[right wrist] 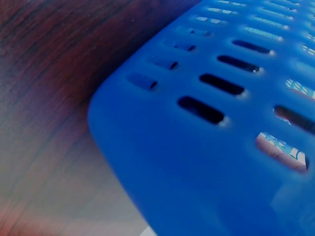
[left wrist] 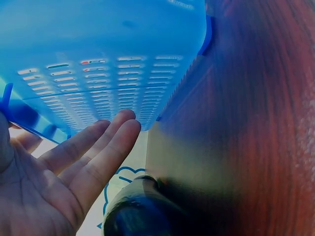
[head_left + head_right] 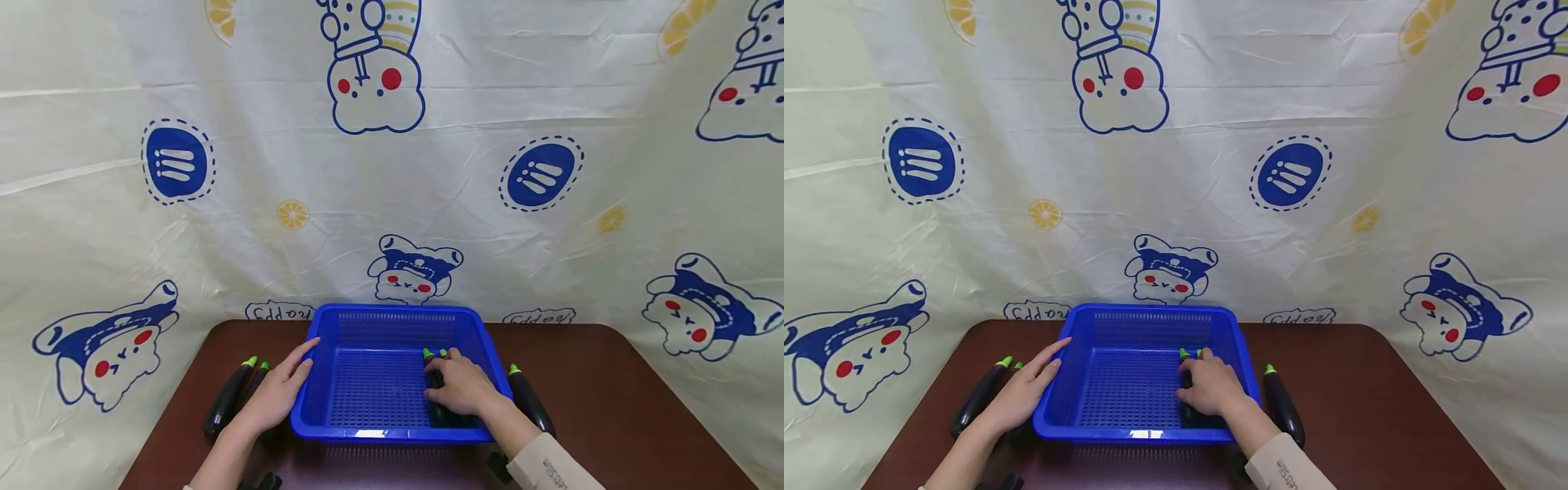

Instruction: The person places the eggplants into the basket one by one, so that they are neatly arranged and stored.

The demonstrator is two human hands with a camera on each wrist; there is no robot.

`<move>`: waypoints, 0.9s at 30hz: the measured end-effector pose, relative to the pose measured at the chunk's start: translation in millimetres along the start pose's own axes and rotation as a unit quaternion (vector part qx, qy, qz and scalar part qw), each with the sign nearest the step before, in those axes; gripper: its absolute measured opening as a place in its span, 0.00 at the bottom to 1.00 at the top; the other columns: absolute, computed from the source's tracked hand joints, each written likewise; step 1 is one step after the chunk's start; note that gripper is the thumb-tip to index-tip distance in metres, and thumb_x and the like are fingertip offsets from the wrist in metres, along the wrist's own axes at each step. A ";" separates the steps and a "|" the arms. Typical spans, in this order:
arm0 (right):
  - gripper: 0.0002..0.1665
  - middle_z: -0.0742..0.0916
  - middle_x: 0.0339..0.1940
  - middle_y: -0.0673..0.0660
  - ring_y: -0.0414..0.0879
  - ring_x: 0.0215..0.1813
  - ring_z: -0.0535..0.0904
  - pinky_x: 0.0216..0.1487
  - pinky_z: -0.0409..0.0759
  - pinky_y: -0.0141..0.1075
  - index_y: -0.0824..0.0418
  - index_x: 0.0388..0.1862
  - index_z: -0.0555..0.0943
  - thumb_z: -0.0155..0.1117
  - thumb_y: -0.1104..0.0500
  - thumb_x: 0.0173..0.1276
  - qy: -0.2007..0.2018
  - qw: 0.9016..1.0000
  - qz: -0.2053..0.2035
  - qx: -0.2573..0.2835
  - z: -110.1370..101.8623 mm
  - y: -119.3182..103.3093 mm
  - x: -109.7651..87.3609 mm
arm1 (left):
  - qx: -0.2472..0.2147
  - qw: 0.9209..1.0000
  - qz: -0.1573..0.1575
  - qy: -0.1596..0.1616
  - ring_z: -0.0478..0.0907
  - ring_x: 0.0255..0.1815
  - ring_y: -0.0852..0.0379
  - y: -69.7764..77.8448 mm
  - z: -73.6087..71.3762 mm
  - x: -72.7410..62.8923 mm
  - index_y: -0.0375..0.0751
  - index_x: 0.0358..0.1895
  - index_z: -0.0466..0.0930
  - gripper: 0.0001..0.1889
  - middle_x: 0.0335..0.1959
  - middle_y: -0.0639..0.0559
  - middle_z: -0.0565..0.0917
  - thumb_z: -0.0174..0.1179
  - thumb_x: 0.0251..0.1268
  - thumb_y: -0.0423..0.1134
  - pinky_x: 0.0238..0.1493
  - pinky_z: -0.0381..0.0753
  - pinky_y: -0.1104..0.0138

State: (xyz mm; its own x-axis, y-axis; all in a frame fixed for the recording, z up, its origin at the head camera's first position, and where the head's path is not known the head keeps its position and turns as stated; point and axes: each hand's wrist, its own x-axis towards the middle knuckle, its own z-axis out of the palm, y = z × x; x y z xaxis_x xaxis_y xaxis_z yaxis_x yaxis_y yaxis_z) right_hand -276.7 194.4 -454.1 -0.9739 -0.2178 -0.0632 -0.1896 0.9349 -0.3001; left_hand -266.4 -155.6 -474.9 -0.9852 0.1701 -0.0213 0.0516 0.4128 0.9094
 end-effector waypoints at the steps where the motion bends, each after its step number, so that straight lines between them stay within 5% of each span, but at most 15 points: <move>1: 0.23 0.82 0.52 0.58 0.53 0.50 0.79 0.54 0.77 0.57 0.51 0.55 0.87 0.78 0.47 0.62 0.001 1.000 0.000 0.000 0.9 -0.6 0.3 | 0.003 1.000 0.000 0.002 0.87 0.49 0.50 -0.6 -0.5 -0.6 0.67 0.78 0.64 0.23 0.68 0.38 0.79 0.45 0.85 0.51 0.46 0.87 0.55; 14: 0.22 0.82 0.50 0.57 0.53 0.49 0.78 0.54 0.77 0.57 0.51 0.54 0.87 0.77 0.47 0.62 0.009 1.000 -0.014 0.005 4.1 -5.2 1.9 | 0.035 0.999 0.003 0.010 0.85 0.52 0.52 -3.2 -5.3 -5.6 0.67 0.79 0.63 0.24 0.71 0.40 0.77 0.44 0.86 0.51 0.50 0.83 0.57; 27: 0.21 0.82 0.52 0.58 0.53 0.48 0.80 0.52 0.80 0.55 0.49 0.55 0.87 0.77 0.47 0.64 0.016 1.000 0.002 0.014 0.4 0.0 -1.3 | 0.017 1.000 0.003 -0.003 0.87 0.49 0.52 1.6 -1.1 -2.1 0.68 0.79 0.63 0.24 0.71 0.39 0.77 0.45 0.86 0.51 0.47 0.85 0.58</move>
State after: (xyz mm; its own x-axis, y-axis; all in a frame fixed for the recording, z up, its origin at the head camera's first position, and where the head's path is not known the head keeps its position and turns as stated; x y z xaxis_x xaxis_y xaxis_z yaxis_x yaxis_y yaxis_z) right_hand -275.4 194.6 -454.4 -0.9781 -0.2052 -0.0334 -0.1834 0.9273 -0.3263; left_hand -264.4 -156.3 -473.0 -0.9838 0.1785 -0.0188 0.0630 0.4416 0.8950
